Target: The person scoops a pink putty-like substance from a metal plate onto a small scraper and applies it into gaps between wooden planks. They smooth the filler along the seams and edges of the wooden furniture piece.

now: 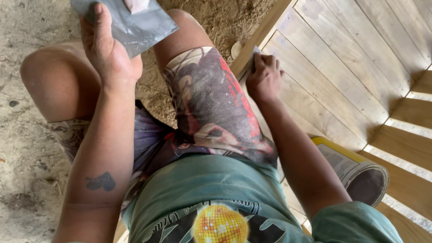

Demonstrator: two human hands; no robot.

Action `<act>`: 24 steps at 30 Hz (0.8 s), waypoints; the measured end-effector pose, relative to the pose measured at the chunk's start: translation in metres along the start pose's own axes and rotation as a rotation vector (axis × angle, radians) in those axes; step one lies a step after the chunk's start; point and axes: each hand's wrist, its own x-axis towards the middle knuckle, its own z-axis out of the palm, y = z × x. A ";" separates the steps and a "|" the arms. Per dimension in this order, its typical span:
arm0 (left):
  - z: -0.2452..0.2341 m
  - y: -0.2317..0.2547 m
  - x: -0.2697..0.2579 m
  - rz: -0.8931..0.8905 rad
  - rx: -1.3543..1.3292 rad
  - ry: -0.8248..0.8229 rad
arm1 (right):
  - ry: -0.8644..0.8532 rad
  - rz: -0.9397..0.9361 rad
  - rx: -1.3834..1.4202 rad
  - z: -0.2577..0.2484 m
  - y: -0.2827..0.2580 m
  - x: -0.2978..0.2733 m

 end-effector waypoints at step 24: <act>0.122 -0.018 -0.031 0.055 0.444 -0.268 | 0.070 -0.022 1.208 -0.162 -0.051 0.034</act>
